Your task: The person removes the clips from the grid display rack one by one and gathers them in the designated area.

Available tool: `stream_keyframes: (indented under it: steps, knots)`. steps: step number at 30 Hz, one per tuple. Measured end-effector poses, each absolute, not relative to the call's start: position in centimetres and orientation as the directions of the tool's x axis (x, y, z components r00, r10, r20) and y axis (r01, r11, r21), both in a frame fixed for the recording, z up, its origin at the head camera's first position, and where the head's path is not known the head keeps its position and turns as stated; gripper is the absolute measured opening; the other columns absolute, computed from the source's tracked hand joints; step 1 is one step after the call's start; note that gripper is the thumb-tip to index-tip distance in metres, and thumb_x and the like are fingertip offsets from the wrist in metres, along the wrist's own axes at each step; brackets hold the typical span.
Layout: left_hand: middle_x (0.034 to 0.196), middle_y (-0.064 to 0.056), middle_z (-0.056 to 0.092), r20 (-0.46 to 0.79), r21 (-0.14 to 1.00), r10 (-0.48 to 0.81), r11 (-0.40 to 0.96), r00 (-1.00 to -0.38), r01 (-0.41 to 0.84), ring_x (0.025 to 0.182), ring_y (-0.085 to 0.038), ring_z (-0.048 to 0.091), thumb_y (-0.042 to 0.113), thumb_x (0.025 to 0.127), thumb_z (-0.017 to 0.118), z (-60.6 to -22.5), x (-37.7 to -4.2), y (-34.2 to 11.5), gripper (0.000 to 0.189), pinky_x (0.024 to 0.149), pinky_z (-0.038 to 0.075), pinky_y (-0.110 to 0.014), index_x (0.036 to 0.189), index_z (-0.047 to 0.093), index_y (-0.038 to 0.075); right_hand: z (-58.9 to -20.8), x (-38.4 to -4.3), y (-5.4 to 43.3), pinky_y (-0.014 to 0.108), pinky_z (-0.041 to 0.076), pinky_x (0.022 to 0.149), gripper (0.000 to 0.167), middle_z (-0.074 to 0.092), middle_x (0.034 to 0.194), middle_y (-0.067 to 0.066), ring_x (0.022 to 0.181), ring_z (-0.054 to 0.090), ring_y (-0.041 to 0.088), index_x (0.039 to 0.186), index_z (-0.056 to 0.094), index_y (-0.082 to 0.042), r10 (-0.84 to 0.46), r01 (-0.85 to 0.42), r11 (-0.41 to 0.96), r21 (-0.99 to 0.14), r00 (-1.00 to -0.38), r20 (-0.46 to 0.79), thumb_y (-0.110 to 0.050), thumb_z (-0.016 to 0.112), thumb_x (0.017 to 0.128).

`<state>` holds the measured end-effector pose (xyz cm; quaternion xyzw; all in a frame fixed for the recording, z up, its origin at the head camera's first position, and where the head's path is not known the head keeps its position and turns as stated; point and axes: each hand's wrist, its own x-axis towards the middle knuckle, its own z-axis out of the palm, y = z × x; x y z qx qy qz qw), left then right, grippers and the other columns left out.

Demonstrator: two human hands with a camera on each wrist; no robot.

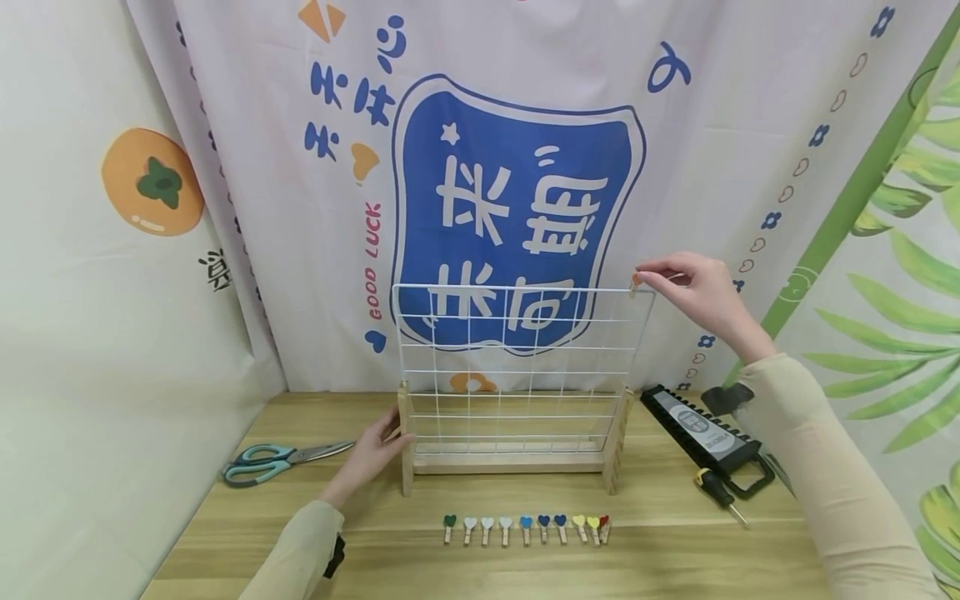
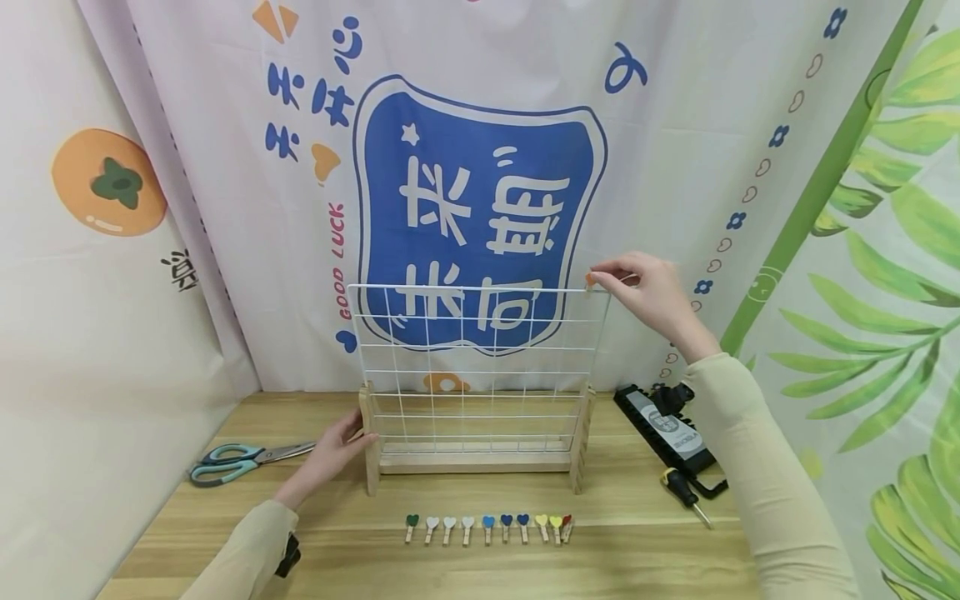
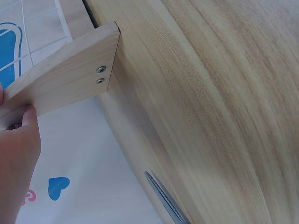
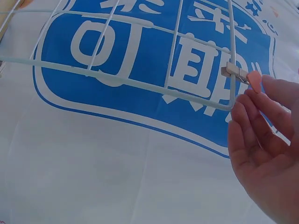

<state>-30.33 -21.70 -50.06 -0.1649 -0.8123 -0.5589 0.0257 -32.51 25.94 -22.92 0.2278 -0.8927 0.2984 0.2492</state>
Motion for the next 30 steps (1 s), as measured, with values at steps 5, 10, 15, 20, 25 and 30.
stream_keyframes:
  steps: [5, 10, 15, 20, 25, 30]
  knots:
    - [0.156, -0.032, 0.031, 0.235, 0.899, 0.240, 0.314, -0.942, 0.304, 0.145, -0.046, 0.033, 0.011, 0.099, 0.060, -50.1, -30.4, -21.6, 0.068, 0.115, 0.039, -0.051, 0.152, 0.024, -0.010, -23.0, -32.5, 25.9, -0.003, 0.048, 0.076, 0.022, 0.074, 0.111, 0.014, 0.084, 0.056, -0.019, 0.111, 0.074, -0.009, -0.260, -0.561, 0.709, -0.428, -0.771, 0.581, -0.024, 0.063, 0.098]
    - [0.156, -0.033, 0.030, 0.239, 0.901, 0.236, 0.307, -0.942, 0.306, 0.145, -0.047, 0.033, 0.008, 0.098, 0.060, -50.2, -30.4, -21.6, 0.067, 0.116, 0.038, -0.051, 0.152, 0.024, -0.011, -23.2, -32.3, 26.1, -0.003, 0.049, 0.076, 0.017, 0.075, 0.106, 0.012, 0.083, 0.058, -0.018, 0.107, 0.075, -0.008, -0.261, -0.580, 0.700, -0.418, -0.751, 0.606, -0.019, 0.065, 0.097]
    - [0.157, -0.033, 0.028, 0.240, 0.901, 0.238, 0.305, -0.941, 0.307, 0.145, -0.047, 0.031, 0.007, 0.099, 0.059, -50.2, -30.4, -21.7, 0.067, 0.117, 0.036, -0.052, 0.152, 0.022, -0.011, -23.4, -32.4, 25.9, -0.002, 0.049, 0.075, 0.013, 0.076, 0.100, 0.013, 0.081, 0.061, -0.014, 0.103, 0.075, -0.006, -0.282, -0.626, 0.684, -0.374, -0.701, 0.655, -0.012, 0.067, 0.095]
    - [0.157, -0.034, 0.028, 0.242, 0.903, 0.242, 0.298, -0.940, 0.309, 0.145, -0.048, 0.030, 0.007, 0.099, 0.058, -50.3, -30.4, -21.7, 0.067, 0.117, 0.035, -0.052, 0.152, 0.022, -0.012, -23.8, -32.5, 25.6, -0.002, 0.050, 0.076, 0.011, 0.076, 0.098, 0.013, 0.081, 0.059, -0.018, 0.100, 0.075, -0.004, -0.269, -0.657, 0.667, -0.352, -0.653, 0.708, -0.008, 0.068, 0.093]
    - [0.157, -0.033, 0.028, 0.235, 0.902, 0.238, 0.308, -0.943, 0.302, 0.145, -0.047, 0.031, 0.009, 0.099, 0.059, -50.4, -30.4, -21.7, 0.068, 0.118, 0.035, -0.051, 0.152, 0.022, -0.011, -24.0, -32.2, 25.7, -0.002, 0.050, 0.078, 0.012, 0.075, 0.101, 0.017, 0.083, 0.058, -0.019, 0.100, 0.075, -0.002, -0.217, -0.659, 0.652, -0.375, -0.636, 0.741, -0.009, 0.067, 0.094]
    - [0.158, -0.032, 0.027, 0.221, 0.904, 0.231, 0.317, -0.948, 0.288, 0.146, -0.046, 0.030, 0.010, 0.099, 0.059, -50.2, -30.3, -21.6, 0.069, 0.117, 0.037, -0.050, 0.153, 0.021, -0.010, -24.3, -31.2, 25.9, -0.001, 0.050, 0.079, 0.014, 0.075, 0.103, 0.011, 0.086, 0.060, -0.016, 0.104, 0.075, -0.005, -0.190, -0.641, 0.644, -0.418, -0.663, 0.724, -0.012, 0.067, 0.095]
